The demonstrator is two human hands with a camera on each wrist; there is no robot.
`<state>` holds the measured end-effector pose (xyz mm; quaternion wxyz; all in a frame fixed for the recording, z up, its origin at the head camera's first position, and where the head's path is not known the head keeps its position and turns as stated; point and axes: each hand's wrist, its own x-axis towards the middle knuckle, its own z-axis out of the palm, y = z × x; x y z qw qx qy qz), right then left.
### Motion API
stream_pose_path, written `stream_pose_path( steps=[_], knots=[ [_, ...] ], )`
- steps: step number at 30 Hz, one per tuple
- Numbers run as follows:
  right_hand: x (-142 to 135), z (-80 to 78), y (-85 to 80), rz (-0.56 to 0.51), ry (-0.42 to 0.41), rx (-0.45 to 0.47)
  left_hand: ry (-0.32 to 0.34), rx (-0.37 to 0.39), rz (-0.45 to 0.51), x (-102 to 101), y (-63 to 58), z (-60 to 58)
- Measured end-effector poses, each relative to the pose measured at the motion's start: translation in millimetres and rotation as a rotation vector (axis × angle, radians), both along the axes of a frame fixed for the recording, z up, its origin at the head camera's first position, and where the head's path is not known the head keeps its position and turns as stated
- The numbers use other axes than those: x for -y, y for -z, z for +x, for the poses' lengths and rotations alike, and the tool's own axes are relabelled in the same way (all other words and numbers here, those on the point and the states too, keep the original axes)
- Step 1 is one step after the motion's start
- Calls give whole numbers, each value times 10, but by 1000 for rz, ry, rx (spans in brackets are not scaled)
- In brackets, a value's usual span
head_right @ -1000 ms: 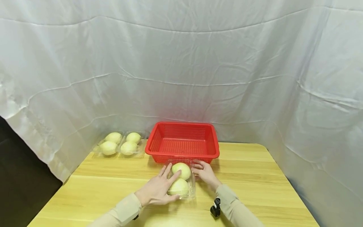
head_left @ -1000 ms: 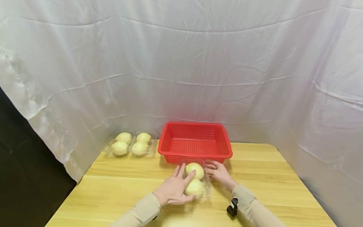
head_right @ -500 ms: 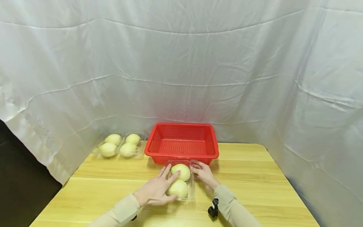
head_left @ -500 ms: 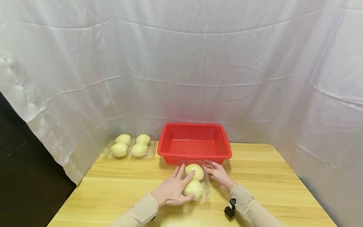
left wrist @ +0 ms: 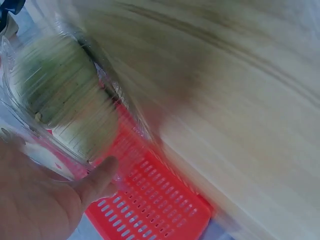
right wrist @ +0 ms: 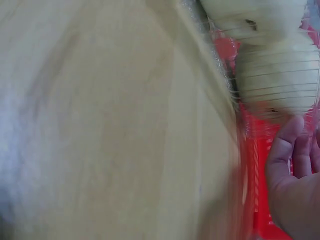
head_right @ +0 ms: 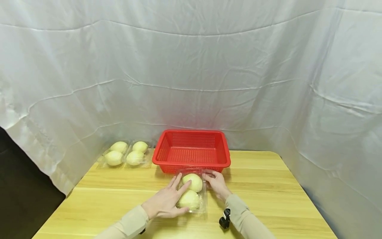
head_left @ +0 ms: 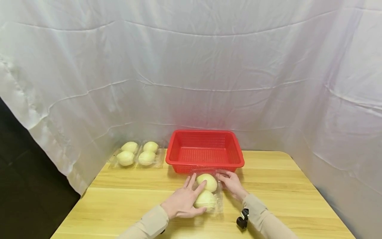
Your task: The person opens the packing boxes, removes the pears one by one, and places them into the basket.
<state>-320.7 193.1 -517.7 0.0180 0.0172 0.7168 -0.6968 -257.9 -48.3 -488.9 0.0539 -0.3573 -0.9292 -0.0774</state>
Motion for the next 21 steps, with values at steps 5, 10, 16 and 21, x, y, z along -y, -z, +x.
stream_pose_path(
  steps=[5, 10, 16, 21],
  knots=[
    [-10, 0, 3, 22, 0, -4, -6, 0, 60, 29, 10, 23],
    [-20, 10, -2, 33, -9, -16, 22, -86, 105, 79, -1, 49],
    [-59, 31, -28, 25, -19, -11, 61, -202, 149, 134, 13, 60],
    [-112, 55, -51, 2, -41, 8, 85, -269, 162, 145, 16, 70]
  ],
)
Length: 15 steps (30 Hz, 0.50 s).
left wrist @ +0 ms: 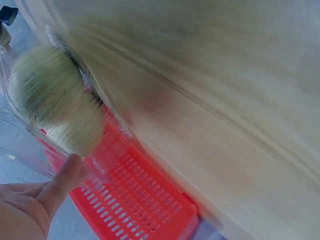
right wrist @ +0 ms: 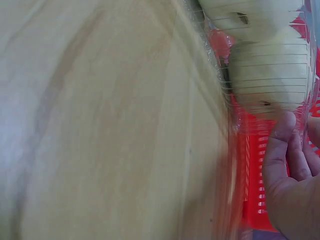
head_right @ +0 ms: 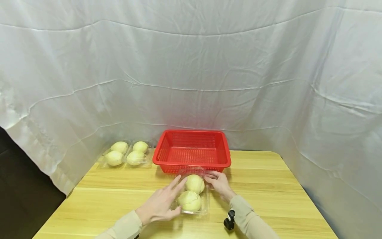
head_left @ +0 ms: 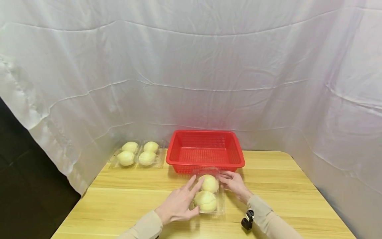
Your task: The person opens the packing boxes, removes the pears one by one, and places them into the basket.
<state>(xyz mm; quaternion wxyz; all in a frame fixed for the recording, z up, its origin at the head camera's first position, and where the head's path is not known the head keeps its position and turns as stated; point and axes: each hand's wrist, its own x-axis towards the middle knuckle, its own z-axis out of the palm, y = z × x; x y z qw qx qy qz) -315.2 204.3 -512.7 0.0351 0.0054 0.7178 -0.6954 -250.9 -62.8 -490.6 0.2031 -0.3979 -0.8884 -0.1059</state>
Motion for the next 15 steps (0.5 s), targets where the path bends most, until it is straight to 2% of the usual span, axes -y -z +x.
stream_pose_path(
  steps=[8, 15],
  knots=[
    [-71, 15, -12, 20, -6, 11, 29, 55, 11, -23, -50, 29],
    [-106, -5, 6, 15, -29, 8, 41, 58, 45, -15, -26, 6]
  ],
)
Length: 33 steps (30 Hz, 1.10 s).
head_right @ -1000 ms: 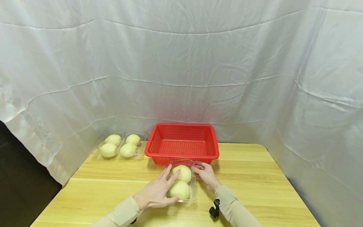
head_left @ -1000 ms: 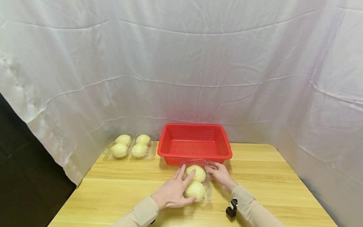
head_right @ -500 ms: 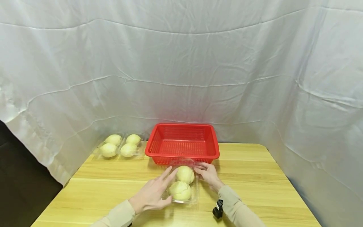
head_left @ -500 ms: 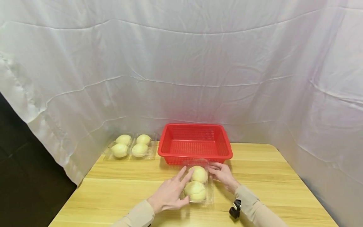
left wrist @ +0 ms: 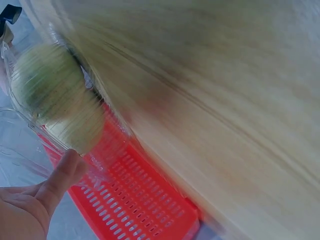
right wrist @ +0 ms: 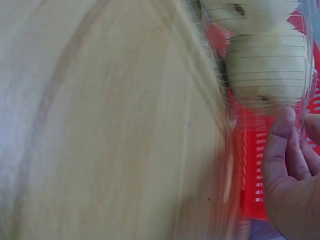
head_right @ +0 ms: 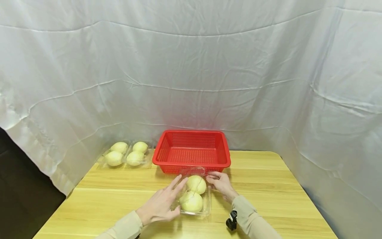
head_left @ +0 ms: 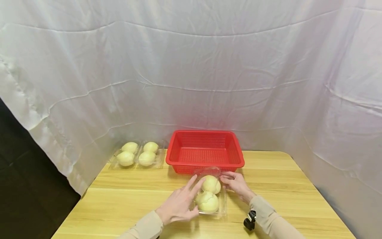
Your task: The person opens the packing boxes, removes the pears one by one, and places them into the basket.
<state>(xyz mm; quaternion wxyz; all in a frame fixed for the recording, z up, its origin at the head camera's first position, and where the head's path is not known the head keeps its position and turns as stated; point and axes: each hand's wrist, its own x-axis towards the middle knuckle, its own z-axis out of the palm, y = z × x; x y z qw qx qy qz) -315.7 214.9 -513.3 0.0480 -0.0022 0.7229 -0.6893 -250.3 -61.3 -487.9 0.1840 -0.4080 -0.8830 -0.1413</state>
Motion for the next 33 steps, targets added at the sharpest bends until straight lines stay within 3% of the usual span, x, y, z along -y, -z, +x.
stream_pose_path(
  steps=[6, 11, 18, 25, 33],
  knots=[
    [3, 9, -7, 16, -17, -5, -12, 30, 14, 17, 7, 17],
    [32, 10, -19, 25, -16, 2, -48, 68, 80, 81, 16, 60],
    [68, -2, -33, 35, -8, 9, -109, -46, 189, 154, 24, 91],
    [57, 30, -54, 44, -32, 2, -103, -189, 247, 188, 11, 82],
    [36, 42, -54, 59, -40, 7, -40, -164, 371, 316, -37, 92]
  ],
)
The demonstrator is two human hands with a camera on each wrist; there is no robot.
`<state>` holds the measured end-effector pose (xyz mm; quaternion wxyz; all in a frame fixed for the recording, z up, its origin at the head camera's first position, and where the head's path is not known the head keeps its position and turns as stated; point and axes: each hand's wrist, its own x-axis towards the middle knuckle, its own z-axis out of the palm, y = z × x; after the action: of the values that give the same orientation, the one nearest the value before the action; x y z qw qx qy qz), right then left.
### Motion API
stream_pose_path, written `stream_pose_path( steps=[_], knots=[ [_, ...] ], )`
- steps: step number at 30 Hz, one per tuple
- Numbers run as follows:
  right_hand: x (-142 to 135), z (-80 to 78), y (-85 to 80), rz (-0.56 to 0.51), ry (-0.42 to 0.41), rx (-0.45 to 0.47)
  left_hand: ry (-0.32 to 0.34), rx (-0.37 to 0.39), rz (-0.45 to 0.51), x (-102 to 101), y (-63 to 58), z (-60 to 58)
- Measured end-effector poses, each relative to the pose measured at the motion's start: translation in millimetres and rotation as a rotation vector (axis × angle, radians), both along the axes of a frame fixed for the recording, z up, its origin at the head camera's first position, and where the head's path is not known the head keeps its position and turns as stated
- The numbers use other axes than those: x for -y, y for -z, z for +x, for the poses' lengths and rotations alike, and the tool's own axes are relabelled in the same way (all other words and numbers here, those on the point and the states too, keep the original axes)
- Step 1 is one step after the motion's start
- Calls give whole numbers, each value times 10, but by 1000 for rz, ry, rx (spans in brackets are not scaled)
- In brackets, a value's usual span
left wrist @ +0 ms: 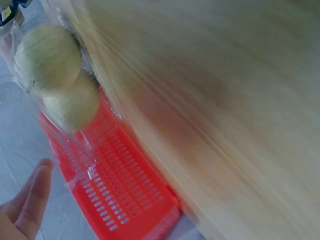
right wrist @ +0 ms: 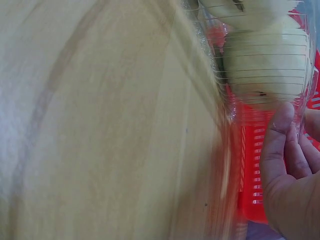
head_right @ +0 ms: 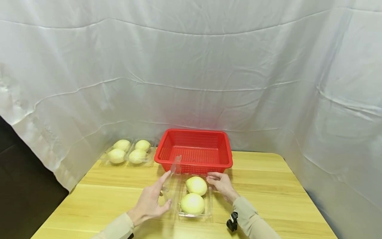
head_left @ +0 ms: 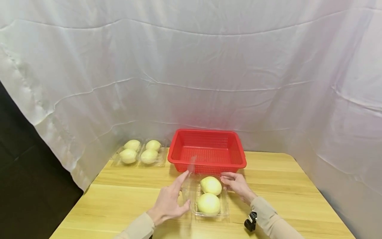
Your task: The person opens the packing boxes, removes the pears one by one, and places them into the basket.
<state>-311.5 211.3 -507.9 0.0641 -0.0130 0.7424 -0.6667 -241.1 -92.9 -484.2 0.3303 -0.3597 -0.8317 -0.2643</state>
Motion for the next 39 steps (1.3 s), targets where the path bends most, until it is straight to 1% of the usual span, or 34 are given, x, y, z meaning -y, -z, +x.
stream_pose_path(
  steps=[3, 6, 9, 12, 15, 18, 22, 25, 28, 31, 33, 34, 36, 39],
  knots=[
    [4, -2, -1, 1, -2, -3, 33, 16, 50, 61, 10, -4],
    [16, -1, -4, -6, -5, -9, 32, 51, 93, 120, 28, 2],
    [26, -4, -3, -12, -9, -16, 41, 113, 140, 180, 39, 13],
    [30, -3, 3, -18, -5, -18, 69, 202, 200, 235, 40, 15],
    [37, -11, 2, -16, -1, -32, 95, 305, 293, 308, 27, 8],
    [40, -22, 6, -22, 11, -40, 120, 395, 401, 408, 18, -20],
    [34, -27, 6, -46, 29, -31, 139, 513, 482, 555, 20, -72],
    [25, -13, -11, -51, 28, -31, 127, 612, 490, 636, 23, -106],
    [8, 7, -28, -54, 23, -32, 142, 721, 485, 694, 17, -154],
    [-20, 27, -38, -67, 37, -25, 155, 858, 494, 741, 5, -214],
    [-42, 37, -48, -82, 60, -18, 144, 934, 487, 776, 9, -261],
    [-57, 40, -53, -85, 72, -14, 126, 966, 477, 791, 14, -281],
    [-91, 45, -67, -90, 93, -11, 80, 994, 424, 812, 26, -317],
    [-137, 47, -91, -82, 124, -14, 13, 984, 328, 827, 57, -372]
  ],
)
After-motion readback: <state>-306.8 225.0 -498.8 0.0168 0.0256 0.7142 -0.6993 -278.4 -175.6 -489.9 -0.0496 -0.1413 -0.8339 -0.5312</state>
